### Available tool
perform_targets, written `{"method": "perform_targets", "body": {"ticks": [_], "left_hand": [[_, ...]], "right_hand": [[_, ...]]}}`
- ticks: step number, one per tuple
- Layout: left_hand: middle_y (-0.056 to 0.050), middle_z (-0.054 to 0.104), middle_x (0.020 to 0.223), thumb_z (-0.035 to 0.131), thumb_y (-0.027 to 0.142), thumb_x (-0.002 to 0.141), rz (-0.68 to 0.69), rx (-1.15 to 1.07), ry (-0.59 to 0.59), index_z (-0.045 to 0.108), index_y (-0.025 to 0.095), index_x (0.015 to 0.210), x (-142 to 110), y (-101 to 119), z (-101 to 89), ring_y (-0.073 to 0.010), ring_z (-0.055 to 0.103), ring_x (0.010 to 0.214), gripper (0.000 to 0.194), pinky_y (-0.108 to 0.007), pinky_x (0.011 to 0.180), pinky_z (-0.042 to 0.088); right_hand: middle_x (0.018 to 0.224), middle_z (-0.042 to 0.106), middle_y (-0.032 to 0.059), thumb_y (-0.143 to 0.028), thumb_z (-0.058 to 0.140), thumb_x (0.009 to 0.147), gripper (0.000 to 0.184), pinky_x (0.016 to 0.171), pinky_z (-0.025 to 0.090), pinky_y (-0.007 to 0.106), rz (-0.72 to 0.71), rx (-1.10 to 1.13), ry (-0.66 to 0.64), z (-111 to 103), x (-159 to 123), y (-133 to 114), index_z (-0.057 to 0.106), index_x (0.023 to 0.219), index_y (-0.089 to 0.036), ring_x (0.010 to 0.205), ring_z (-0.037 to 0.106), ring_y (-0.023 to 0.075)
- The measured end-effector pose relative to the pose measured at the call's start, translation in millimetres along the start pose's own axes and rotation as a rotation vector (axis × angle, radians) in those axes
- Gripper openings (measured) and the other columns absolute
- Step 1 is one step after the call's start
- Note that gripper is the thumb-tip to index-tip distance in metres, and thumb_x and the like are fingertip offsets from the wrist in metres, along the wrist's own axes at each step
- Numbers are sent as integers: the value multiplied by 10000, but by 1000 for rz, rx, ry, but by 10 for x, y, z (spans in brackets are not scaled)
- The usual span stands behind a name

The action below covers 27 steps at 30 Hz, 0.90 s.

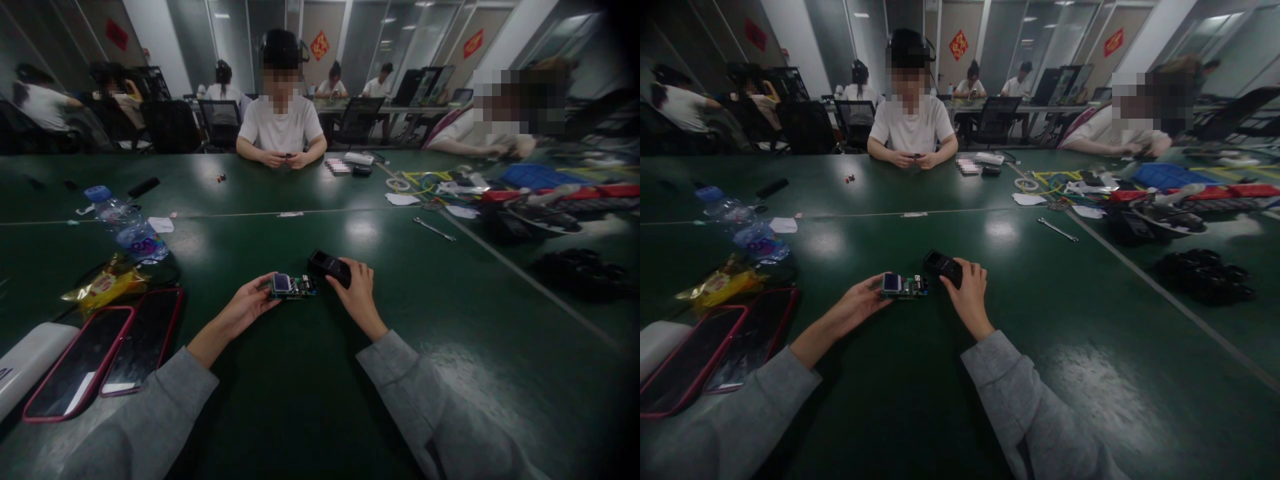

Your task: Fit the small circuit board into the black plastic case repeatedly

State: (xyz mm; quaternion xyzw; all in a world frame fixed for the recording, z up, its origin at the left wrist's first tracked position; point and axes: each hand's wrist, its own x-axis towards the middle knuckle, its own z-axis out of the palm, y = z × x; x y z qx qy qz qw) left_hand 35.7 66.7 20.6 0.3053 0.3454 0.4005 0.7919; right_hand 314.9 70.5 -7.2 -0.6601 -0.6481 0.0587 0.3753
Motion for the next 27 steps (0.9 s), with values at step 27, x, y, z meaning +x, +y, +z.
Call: {"method": "perform_targets", "body": {"ticks": [27], "left_hand": [[-131, 610, 1232, 612, 59, 861, -8, 41, -2, 508, 173, 1303, -27, -9, 30, -251, 649, 1093, 468, -462, 1018, 484]], "right_hand": [[1173, 556, 71, -329, 642, 872, 453, 952, 429, 447, -240, 420, -30, -159, -193, -566, 477, 1290, -269, 1084, 497, 253]]}}
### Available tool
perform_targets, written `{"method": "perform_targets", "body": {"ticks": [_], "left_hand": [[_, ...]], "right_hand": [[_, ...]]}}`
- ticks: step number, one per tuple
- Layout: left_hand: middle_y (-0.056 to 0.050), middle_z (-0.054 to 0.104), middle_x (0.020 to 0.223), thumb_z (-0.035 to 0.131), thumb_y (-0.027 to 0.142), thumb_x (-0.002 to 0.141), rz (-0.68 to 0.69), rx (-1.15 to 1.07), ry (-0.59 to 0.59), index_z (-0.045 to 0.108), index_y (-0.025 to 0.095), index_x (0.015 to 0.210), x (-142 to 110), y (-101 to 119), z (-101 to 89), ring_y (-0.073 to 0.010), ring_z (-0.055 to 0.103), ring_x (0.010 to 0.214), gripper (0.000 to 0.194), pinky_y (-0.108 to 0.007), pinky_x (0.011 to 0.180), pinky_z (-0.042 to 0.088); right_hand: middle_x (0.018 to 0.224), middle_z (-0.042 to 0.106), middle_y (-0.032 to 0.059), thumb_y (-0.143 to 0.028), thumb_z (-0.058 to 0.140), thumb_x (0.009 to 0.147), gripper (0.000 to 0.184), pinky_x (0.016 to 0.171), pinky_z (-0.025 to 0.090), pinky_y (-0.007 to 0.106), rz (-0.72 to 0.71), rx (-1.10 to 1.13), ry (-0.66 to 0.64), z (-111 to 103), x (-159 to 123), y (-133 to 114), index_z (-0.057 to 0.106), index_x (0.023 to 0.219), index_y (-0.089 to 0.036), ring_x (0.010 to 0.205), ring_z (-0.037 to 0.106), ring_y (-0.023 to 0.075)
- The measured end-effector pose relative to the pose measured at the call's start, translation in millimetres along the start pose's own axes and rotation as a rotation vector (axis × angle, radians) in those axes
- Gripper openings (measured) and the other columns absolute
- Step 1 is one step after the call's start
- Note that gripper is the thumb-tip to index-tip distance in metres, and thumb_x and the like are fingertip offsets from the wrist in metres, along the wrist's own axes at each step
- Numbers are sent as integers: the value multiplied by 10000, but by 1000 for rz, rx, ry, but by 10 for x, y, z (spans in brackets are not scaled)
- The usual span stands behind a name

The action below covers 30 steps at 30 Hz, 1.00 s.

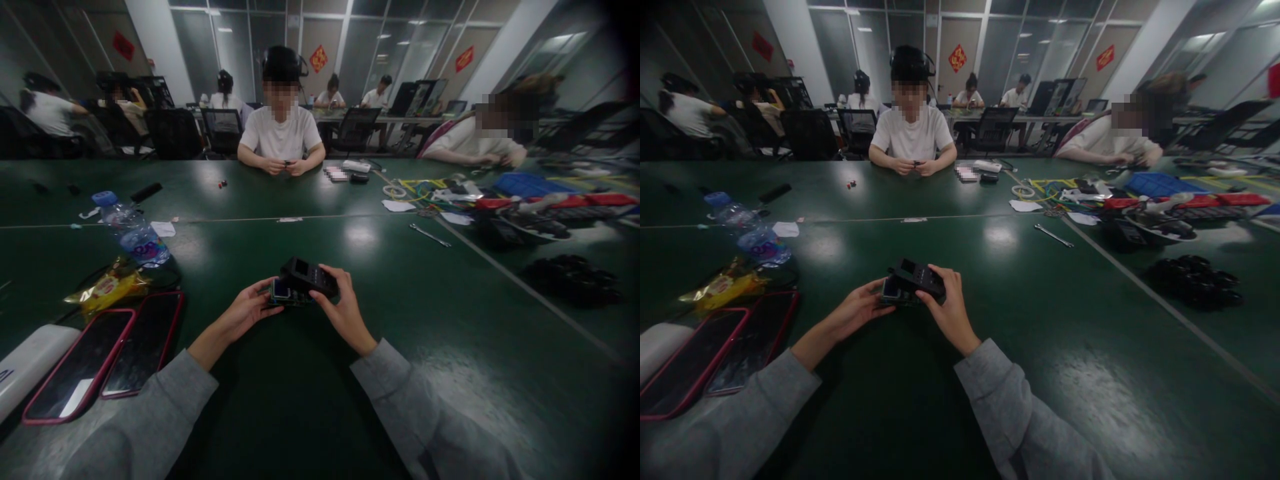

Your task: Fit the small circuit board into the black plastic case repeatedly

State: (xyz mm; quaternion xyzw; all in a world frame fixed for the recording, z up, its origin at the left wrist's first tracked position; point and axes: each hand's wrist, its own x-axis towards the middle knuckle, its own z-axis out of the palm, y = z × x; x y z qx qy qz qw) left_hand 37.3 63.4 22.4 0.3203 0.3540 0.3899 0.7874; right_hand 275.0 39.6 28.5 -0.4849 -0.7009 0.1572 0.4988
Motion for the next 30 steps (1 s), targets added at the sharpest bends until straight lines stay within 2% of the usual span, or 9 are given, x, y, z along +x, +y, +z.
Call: {"method": "perform_targets", "body": {"ticks": [8, 15, 20, 25, 27, 30], "left_hand": [[-106, 649, 1139, 664, 61, 824, 41, -35, 9, 586, 165, 1198, 19, -44, -15, -236, 671, 1018, 395, -494, 1001, 485], [-115, 628, 1182, 667, 84, 830, 50, -13, 39, 601, 174, 1192, 14, -33, 11, -251, 659, 1047, 378, -465, 975, 509], [-122, 611, 1207, 599, 36, 844, 20, -1, 64, 567, 179, 1257, -29, 13, 67, -226, 649, 1038, 438, -433, 977, 507], [-119, 622, 1193, 574, 29, 841, 13, -15, 36, 510, 194, 1336, -38, 19, 59, -216, 640, 1032, 525, -422, 986, 490], [-129, 614, 1214, 576, 84, 867, 9, -38, 34, 518, 190, 1331, -29, 18, 46, -228, 626, 1060, 479, -419, 975, 493], [-153, 598, 1239, 580, 292, 920, -10, -68, 45, 536, 176, 1316, -17, 15, 31, -252, 607, 1087, 415, -423, 953, 499]], "right_hand": [[1188, 569, 76, -305, 679, 850, 483, 961, 430, 450, -72, -7, -100, 51, -41, -36, 476, 1286, -273, 1105, 498, 256], [1167, 608, 66, -308, 747, 788, 498, 957, 435, 477, -62, 4, -131, 38, -10, 21, 528, 1234, -279, 1093, 525, 265], [1179, 606, 69, -297, 762, 772, 520, 946, 450, 491, -46, 34, -182, 52, -26, 40, 536, 1241, -290, 1100, 523, 270], [1175, 596, 66, -285, 759, 776, 512, 958, 461, 477, -37, 85, -240, 82, -45, 46, 531, 1234, -278, 1105, 544, 253], [1183, 587, 66, -271, 751, 783, 502, 967, 466, 465, -20, 118, -252, 93, -50, 52, 525, 1231, -270, 1114, 553, 243], [1184, 582, 68, -259, 744, 787, 489, 969, 475, 453, 6, 150, -266, 104, -54, 59, 525, 1224, -260, 1119, 563, 236]]}}
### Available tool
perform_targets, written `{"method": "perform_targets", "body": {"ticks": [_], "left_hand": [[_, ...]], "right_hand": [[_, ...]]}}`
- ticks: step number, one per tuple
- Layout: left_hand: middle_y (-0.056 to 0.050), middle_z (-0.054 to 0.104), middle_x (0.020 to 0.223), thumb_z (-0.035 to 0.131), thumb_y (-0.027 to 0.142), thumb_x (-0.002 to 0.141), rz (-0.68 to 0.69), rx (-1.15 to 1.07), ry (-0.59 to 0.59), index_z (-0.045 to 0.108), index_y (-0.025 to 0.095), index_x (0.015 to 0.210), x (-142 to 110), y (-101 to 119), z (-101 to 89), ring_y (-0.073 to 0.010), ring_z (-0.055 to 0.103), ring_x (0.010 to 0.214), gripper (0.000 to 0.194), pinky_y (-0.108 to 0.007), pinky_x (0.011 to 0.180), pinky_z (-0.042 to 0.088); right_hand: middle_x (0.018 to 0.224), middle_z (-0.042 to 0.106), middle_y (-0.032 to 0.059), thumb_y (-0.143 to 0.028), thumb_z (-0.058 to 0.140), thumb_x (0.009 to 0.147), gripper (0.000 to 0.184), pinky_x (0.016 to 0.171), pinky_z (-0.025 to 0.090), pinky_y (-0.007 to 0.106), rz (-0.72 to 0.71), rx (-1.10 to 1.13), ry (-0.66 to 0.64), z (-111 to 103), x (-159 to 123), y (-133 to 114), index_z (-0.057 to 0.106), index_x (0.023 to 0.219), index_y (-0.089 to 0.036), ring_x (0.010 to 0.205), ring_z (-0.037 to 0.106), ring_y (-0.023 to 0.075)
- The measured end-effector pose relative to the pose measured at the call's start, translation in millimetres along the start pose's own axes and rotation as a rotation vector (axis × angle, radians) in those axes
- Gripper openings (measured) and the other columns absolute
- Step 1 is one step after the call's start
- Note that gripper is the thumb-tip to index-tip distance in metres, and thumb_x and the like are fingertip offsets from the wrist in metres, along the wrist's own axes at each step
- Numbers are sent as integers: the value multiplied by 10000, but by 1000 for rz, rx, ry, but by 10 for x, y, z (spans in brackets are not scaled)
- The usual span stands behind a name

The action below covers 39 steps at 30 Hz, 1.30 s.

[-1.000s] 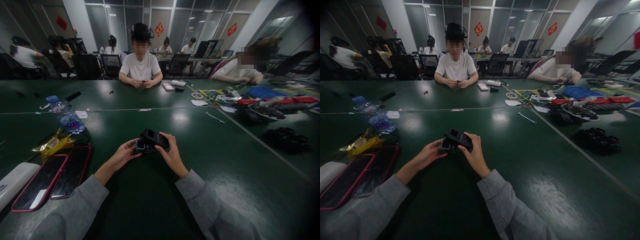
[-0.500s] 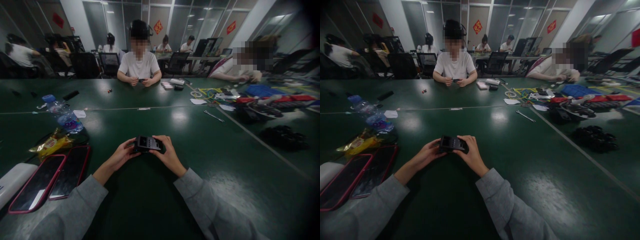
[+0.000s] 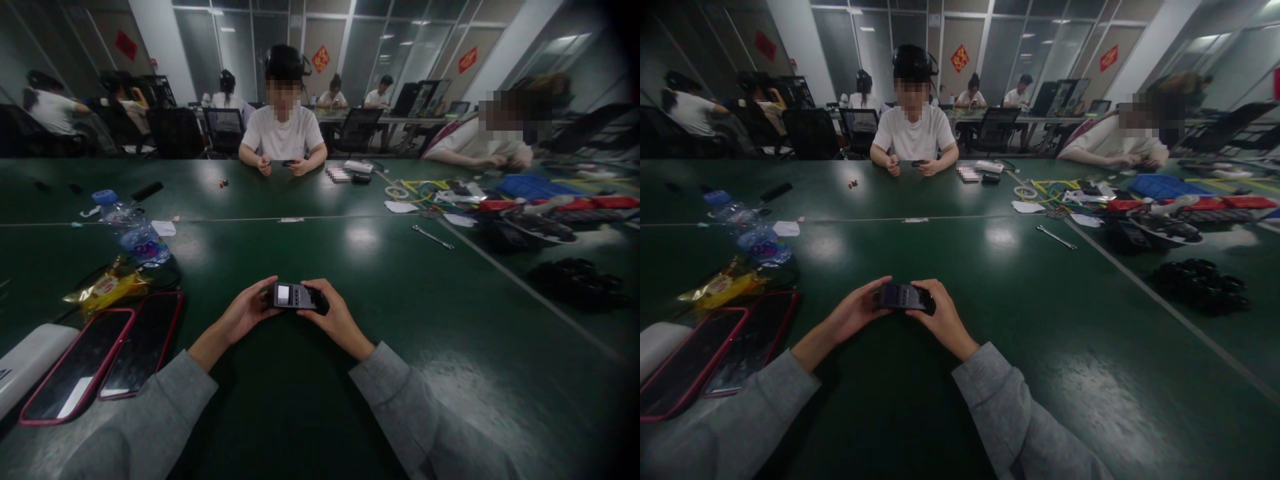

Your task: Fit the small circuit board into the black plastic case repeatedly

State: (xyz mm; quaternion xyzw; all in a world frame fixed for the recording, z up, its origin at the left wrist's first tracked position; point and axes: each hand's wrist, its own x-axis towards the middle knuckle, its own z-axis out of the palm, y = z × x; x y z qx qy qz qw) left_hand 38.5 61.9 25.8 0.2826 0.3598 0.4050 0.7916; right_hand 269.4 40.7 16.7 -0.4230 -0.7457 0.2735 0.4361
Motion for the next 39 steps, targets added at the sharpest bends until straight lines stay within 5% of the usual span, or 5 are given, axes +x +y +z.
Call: {"method": "perform_targets", "body": {"ticks": [2, 11, 21, 39], "left_hand": [[-150, 602, 1227, 614, 360, 901, 12, 13, -12, 528, 185, 1329, -1, -6, -7, -255, 606, 1084, 470, -430, 956, 491], [-126, 614, 1278, 740, 168, 773, 35, 128, -60, 431, 243, 1418, -51, 1, 33, -255, 594, 1156, 719, -434, 1053, 404], [-82, 646, 1096, 735, 169, 770, 50, 129, -11, 465, 235, 1392, -67, 21, 77, -213, 627, 1005, 681, -366, 931, 475], [-137, 598, 1224, 722, 222, 816, 43, 102, 56, 509, 203, 1331, 3, 4, 77, -240, 627, 1044, 558, -409, 904, 533]], "right_hand": [[1176, 587, 68, -257, 745, 784, 484, 967, 477, 458, -2, 5, -3, 4, 1, 4, 528, 1216, -259, 1112, 571, 238], [1183, 578, 54, -205, 745, 777, 496, 985, 462, 439, -38, -12, -28, 5, 2, 47, 536, 1222, -271, 1127, 558, 218], [1173, 581, 53, -215, 727, 796, 479, 974, 473, 452, -3, 1, -47, 10, 13, 22, 535, 1230, -278, 1110, 573, 221], [1185, 576, 65, -262, 699, 825, 479, 955, 486, 437, 62, -45, -46, 33, 9, 30, 501, 1261, -266, 1101, 576, 225]]}}
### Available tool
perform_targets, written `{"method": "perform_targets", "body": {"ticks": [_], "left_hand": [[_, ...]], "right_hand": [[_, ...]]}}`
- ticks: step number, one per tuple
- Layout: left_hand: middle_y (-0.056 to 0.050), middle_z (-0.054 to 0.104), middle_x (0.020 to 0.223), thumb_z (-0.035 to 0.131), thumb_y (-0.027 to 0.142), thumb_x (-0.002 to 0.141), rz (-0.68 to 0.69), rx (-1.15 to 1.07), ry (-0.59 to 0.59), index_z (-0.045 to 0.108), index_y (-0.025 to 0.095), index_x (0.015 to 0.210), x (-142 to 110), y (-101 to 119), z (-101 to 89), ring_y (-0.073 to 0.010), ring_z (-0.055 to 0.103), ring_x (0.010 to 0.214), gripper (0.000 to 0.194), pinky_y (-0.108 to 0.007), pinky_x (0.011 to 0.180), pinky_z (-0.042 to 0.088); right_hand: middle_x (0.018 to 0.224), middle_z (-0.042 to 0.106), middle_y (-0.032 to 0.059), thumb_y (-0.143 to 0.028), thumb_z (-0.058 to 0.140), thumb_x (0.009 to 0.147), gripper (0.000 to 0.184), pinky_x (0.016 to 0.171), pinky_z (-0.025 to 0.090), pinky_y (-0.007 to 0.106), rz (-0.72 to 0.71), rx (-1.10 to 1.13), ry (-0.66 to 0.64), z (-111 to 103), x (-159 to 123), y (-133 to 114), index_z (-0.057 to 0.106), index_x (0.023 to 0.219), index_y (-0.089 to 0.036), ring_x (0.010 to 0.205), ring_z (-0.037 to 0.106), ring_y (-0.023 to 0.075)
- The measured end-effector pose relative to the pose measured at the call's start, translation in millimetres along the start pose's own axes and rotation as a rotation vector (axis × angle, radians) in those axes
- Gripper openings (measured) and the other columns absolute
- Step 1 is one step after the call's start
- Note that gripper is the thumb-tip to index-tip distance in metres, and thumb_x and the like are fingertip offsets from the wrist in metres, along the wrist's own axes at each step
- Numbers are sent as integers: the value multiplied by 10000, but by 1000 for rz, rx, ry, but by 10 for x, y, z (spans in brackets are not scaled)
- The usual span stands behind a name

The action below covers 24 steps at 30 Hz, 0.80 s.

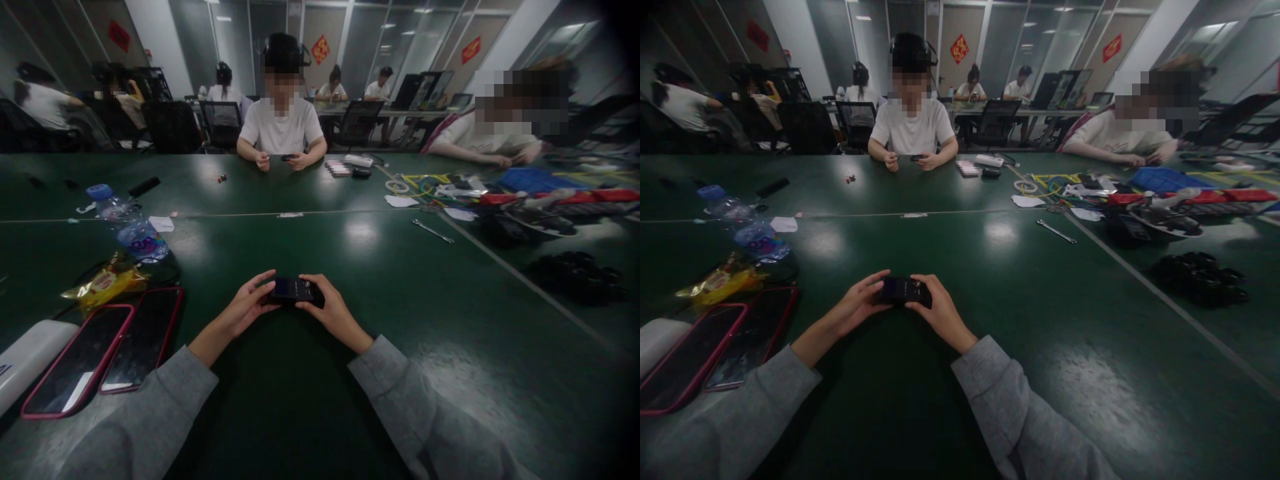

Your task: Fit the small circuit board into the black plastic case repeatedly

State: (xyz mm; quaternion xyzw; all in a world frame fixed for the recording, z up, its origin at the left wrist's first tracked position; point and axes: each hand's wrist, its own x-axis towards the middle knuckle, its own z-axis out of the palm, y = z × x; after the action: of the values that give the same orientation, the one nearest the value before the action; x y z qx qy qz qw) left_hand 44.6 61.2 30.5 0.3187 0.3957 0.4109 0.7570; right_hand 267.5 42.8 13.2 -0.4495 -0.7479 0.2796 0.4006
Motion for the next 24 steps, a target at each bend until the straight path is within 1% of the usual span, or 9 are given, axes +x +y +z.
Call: {"method": "perform_targets", "body": {"ticks": [4, 11, 14, 20, 24], "left_hand": [[-140, 608, 1214, 722, 224, 820, 5, -21, -27, 531, 192, 1305, 5, -2, -13, -242, 628, 1044, 522, -415, 909, 532], [-143, 582, 1275, 688, 239, 853, 9, -15, -89, 531, 195, 1306, 12, -19, -60, -252, 602, 1124, 481, -422, 962, 502], [-137, 560, 1306, 704, 194, 831, 30, 13, -111, 517, 205, 1314, 8, -18, -54, -252, 590, 1151, 518, -436, 997, 480], [-119, 551, 1293, 719, 145, 800, 6, 47, -96, 487, 237, 1347, -15, 15, -41, -250, 589, 1154, 602, -464, 1056, 436], [-96, 548, 1265, 723, 110, 778, 15, 55, -120, 487, 262, 1352, -7, 4, -74, -247, 580, 1157, 639, -463, 1047, 449]], "right_hand": [[1183, 580, 69, -286, 701, 822, 485, 955, 488, 451, -3, -8, 13, 13, -1, 26, 502, 1264, -269, 1098, 582, 234], [1179, 586, 77, -297, 703, 820, 485, 960, 487, 461, -6, -12, 25, 16, 3, 34, 506, 1261, -260, 1101, 585, 242], [1192, 574, 77, -290, 700, 823, 491, 970, 483, 456, 2, -16, 24, 12, 2, 26, 501, 1270, -261, 1112, 580, 238], [1188, 570, 70, -276, 705, 820, 502, 964, 483, 455, -8, -20, -1, 7, -5, 47, 494, 1276, -270, 1106, 575, 237], [1184, 564, 69, -253, 708, 816, 502, 957, 483, 457, -20, -17, -15, 13, 3, 62, 491, 1268, -272, 1099, 572, 238]]}}
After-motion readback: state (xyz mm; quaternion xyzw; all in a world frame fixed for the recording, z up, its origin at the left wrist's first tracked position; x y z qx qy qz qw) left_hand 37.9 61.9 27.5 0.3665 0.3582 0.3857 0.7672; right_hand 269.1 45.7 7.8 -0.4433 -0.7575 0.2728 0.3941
